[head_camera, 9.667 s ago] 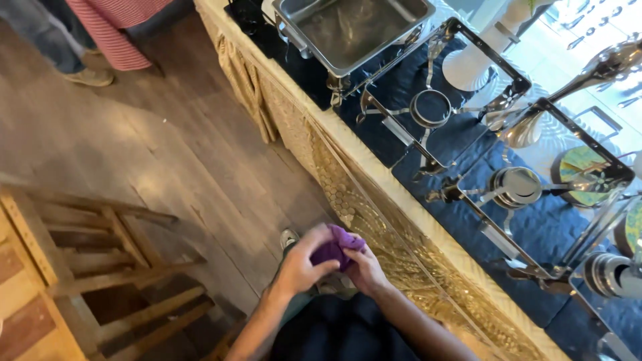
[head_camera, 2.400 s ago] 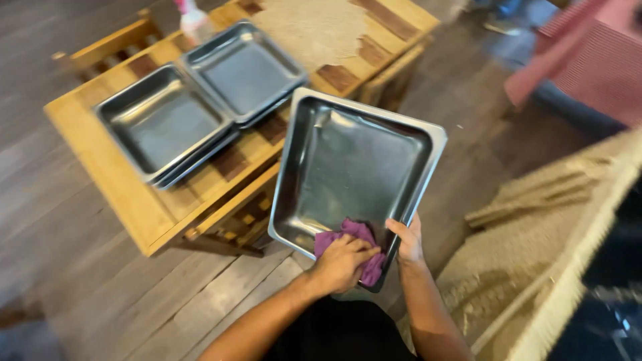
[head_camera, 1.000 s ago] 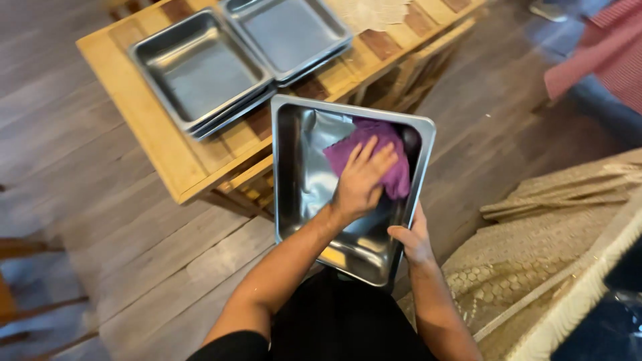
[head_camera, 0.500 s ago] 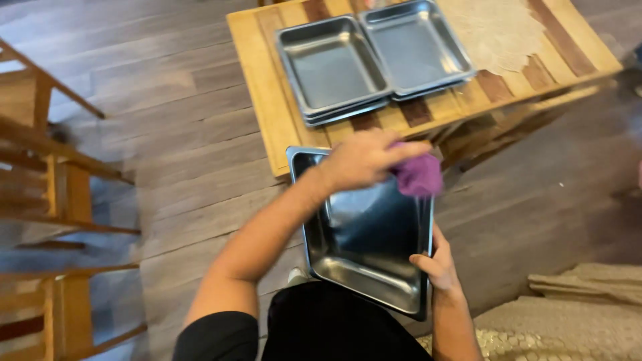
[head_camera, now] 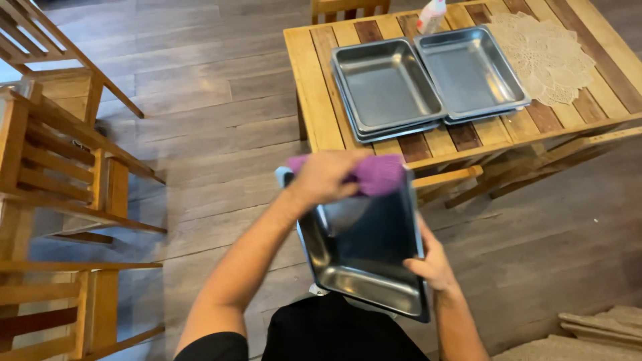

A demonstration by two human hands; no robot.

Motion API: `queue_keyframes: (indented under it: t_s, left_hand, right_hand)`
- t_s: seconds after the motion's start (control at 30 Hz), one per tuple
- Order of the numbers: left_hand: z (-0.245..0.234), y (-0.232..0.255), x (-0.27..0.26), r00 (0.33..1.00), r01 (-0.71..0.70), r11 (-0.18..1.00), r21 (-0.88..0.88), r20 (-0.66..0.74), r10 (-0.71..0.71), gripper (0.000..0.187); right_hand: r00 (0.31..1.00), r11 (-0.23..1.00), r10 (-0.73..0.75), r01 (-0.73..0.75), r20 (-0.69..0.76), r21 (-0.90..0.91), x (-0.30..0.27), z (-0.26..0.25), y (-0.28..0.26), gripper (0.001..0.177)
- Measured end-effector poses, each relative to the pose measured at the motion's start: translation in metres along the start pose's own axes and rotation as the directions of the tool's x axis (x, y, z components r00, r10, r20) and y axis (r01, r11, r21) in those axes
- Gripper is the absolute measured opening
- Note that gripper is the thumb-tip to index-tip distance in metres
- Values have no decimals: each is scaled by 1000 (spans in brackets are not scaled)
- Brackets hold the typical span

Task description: Cleaning and drying metal serving trays with a purple cloth in a restaurant setting.

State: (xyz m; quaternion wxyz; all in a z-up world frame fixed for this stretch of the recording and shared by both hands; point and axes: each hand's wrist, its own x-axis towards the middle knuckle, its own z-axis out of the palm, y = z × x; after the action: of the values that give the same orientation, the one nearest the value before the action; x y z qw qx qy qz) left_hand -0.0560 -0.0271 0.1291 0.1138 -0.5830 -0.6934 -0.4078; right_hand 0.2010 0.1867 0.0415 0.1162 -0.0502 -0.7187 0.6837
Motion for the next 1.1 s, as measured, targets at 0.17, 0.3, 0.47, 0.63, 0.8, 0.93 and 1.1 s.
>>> queue_keyframes:
  t_s: [0.17, 0.3, 0.47, 0.63, 0.8, 0.93, 1.1]
  left_hand:
    - [-22, 29, 24, 994, 30, 998, 56, 104, -36, 73]
    - [-24, -25, -11, 992, 50, 999, -10, 114, -48, 74]
    - [-31, -59, -46, 997, 75, 993, 93, -8, -74, 69]
    - [-25, -5, 4, 998, 35, 999, 24, 42, -36, 84]
    - [-9, -11, 20, 986, -156, 968, 198, 85, 141, 79]
    - [-13, -57, 1, 980, 22, 994, 107, 195, -43, 79]
    - [43, -103, -46, 895, 436, 895, -91, -61, -442, 43]
  right_hand:
    - [994, 996, 34, -42, 107, 78, 18, 27, -5, 107]
    - [998, 994, 18, -25, 64, 110, 17, 14, -4, 105]
    - [997, 994, 68, -66, -21, 84, 18, 10, -18, 106]
    - [995, 995, 72, -76, 70, 64, 32, 28, -22, 105]
    - [989, 992, 100, -108, 112, 61, 33, 20, -16, 108]
    - [996, 996, 85, -85, -13, 26, 19, -24, -5, 103]
    - [979, 994, 96, -84, -181, 71, 12, -41, -18, 100]
